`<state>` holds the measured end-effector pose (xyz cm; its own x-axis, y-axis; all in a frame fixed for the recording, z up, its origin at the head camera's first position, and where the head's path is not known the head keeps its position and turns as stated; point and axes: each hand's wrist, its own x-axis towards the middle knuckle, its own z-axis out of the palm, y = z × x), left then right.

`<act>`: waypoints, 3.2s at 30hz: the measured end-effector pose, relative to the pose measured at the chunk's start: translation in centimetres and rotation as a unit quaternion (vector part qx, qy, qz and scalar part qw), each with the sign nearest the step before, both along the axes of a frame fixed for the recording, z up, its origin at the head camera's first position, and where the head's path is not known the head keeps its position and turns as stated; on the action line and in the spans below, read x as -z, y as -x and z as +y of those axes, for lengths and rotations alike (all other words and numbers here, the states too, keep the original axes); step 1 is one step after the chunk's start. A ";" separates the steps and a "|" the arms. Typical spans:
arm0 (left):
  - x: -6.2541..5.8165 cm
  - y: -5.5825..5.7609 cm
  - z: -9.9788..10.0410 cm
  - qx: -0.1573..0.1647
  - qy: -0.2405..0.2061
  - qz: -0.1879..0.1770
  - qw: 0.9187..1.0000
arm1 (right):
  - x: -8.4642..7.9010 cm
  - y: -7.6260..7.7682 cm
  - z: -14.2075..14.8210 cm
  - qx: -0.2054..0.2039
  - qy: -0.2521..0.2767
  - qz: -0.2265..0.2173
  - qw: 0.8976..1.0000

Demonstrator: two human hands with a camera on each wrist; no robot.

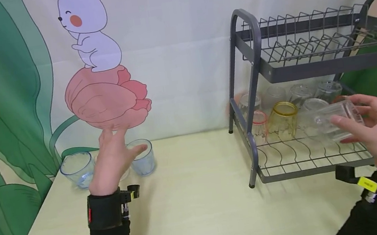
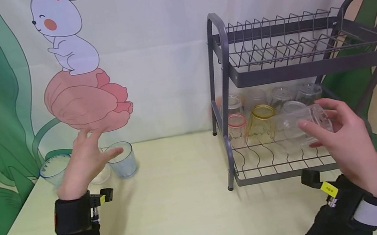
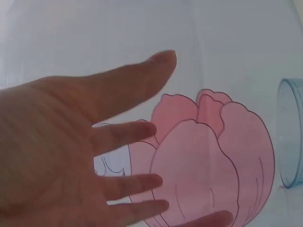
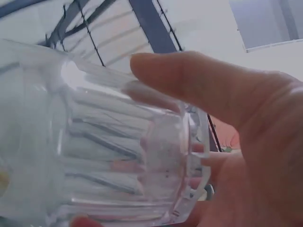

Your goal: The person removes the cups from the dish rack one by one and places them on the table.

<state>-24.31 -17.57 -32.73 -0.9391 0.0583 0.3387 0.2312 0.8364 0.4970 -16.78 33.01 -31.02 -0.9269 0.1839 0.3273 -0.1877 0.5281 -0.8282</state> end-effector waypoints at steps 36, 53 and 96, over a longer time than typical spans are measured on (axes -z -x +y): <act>-0.9 -1.0 6.6 0.344 -0.104 0.066 0.931 | -1.1 4.3 -17.1 -0.324 0.211 -0.034 0.922; -1.5 -1.4 6.2 0.382 -0.174 0.106 0.901 | -0.5 5.0 -18.4 -0.369 0.211 -0.032 0.904; 1.9 1.8 3.3 0.067 0.117 0.078 0.988 | 0.0 6.6 -11.9 -0.070 -0.123 0.044 0.989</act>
<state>-26.12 -14.22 -34.66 -0.8552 0.2715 0.4415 0.4056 0.8808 0.2441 -23.38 21.11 -31.04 -0.9040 -0.0400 0.4257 -0.3387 0.6747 -0.6558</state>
